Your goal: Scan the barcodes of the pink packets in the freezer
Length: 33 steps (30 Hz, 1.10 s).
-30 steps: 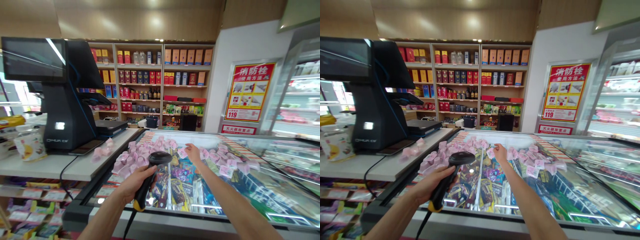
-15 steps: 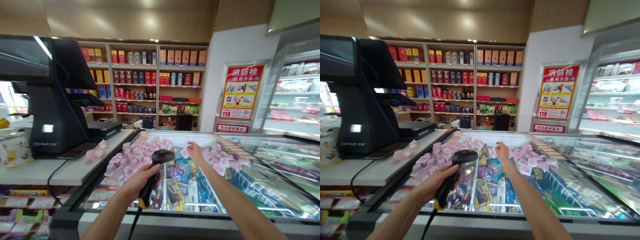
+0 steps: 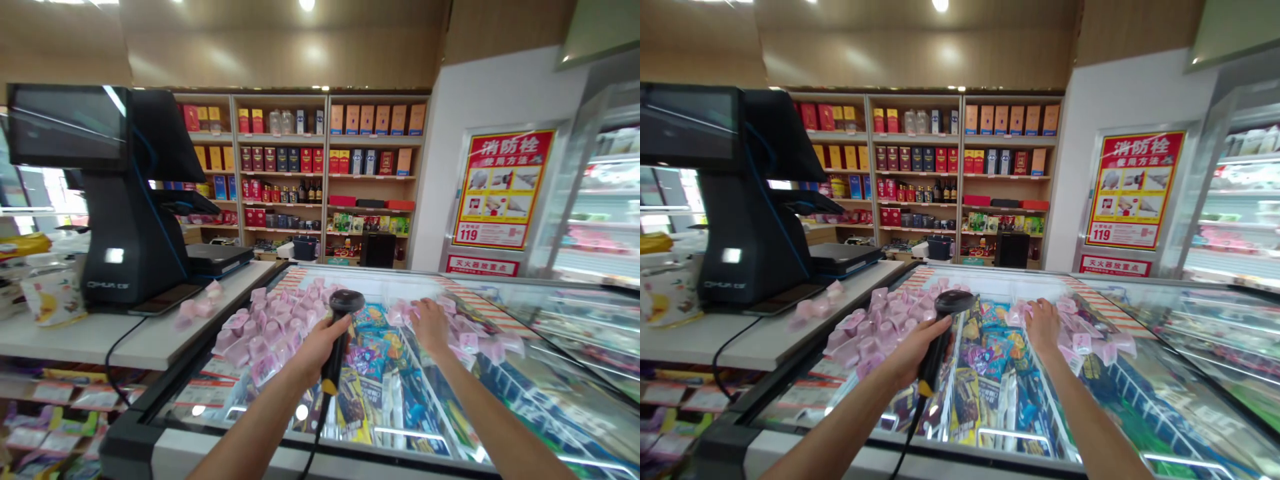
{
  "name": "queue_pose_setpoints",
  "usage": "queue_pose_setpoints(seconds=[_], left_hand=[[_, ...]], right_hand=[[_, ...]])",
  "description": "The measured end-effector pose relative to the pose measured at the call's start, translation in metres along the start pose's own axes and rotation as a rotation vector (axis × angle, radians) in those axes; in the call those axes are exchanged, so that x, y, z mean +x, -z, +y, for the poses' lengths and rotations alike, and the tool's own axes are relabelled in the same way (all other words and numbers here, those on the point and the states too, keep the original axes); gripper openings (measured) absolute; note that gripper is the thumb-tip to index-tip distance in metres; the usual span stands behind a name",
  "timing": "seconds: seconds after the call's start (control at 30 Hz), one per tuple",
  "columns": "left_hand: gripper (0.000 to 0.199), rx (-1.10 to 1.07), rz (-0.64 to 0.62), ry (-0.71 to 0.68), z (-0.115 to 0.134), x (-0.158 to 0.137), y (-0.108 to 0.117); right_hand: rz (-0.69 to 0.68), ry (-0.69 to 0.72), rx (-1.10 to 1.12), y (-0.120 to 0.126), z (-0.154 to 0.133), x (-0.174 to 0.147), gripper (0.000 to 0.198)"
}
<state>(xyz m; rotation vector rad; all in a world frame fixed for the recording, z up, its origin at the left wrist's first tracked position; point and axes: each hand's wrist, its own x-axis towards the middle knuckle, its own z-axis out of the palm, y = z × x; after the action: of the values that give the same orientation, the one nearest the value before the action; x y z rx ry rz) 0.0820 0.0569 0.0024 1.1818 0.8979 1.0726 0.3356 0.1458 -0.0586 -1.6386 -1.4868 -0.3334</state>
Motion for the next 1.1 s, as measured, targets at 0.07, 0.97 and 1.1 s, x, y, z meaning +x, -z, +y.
queue_pose_setpoints(seconds=[0.07,0.97,1.1], left_hand=[[0.025,0.049,0.032,-0.060,-0.006,0.017,-0.016],[0.022,0.501,0.370,-0.114,-0.021,0.108,0.066],[0.020,0.092,0.274,-0.126,-0.025,0.108,0.053]], right_hand=[[-0.024,-0.042,0.299,0.005,-0.024,-0.011,0.028],[-0.753,-0.575,1.355,0.048,-0.099,-0.055,0.031],[-0.762,-0.581,1.353,0.053,-0.100,-0.056,0.032]])
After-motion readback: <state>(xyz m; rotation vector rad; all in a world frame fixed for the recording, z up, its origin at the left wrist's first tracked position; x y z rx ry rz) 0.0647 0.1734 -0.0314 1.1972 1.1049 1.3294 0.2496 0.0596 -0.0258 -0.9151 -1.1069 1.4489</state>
